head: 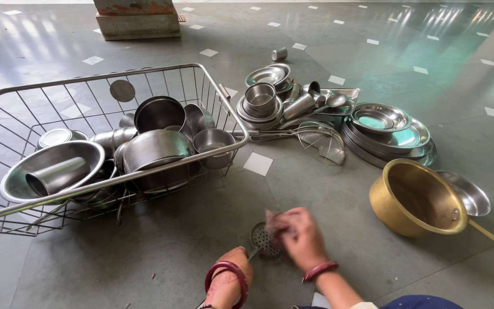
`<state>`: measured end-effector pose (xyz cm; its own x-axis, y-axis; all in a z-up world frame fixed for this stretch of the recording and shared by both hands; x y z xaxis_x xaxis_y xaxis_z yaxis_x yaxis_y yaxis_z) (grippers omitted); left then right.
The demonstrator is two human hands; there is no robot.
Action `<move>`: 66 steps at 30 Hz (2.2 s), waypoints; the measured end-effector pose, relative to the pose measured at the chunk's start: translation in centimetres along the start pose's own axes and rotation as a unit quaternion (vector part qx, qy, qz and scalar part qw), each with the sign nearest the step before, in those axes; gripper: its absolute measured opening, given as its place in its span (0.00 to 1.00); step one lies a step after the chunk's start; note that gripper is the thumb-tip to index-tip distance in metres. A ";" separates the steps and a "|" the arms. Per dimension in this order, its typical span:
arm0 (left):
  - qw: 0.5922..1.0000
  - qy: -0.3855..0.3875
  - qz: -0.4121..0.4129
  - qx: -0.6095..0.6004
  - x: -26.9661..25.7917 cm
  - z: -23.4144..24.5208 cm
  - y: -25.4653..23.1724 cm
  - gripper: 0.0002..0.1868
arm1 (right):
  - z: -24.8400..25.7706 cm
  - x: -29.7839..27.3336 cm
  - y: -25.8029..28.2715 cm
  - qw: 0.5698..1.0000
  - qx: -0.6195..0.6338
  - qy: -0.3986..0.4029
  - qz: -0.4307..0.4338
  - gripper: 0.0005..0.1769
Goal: The person sits on the floor and wipes various metal kitchen utensils, including cups, bowls, and a strainer, using a cloth. The person places the wiped items into a metal dish rack.
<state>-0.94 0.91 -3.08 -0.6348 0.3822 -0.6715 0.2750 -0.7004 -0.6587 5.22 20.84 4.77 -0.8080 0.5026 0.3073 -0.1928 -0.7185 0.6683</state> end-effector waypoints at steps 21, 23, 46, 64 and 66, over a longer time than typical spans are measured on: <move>0.997 -0.060 -0.039 0.024 0.3 -0.8 -1.0 0.15 | -3.6 -2.5 3.6 0.968 -0.136 0.018 0.211 0.15; 0.996 -0.070 -0.039 0.031 0.0 -0.4 -0.5 0.15 | -3.6 -0.9 2.0 0.962 -0.233 0.013 0.142 0.08; 0.893 -0.328 -0.309 0.014 -5.6 10.0 -10.6 0.34 | -1.1 -0.2 3.1 0.972 0.044 -0.174 0.153 0.20; 0.769 -0.384 -0.478 -0.181 0.9 42.0 -11.3 0.32 | 2.4 4.5 8.1 0.960 0.241 -0.135 0.041 0.18; 0.714 -0.226 -0.452 -0.484 2.2 40.5 -10.1 0.28 | 1.9 4.2 7.4 0.957 0.262 -0.119 0.037 0.17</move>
<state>-34.36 -15.55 15.84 -0.9771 0.0280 0.2110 -0.1629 0.5393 -0.8262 1.51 18.57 12.27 -0.6469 0.5993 0.4716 0.2165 -0.4486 0.8671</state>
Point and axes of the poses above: each hand's wrist, its own x-axis towards the middle knuckle, its own z-axis out of the back of the hand, y = z × x, the point moved 6 cm from there along x, towards the middle knuckle, and after that the axes turned 4 degrees about -x, right-handed, at the moved point
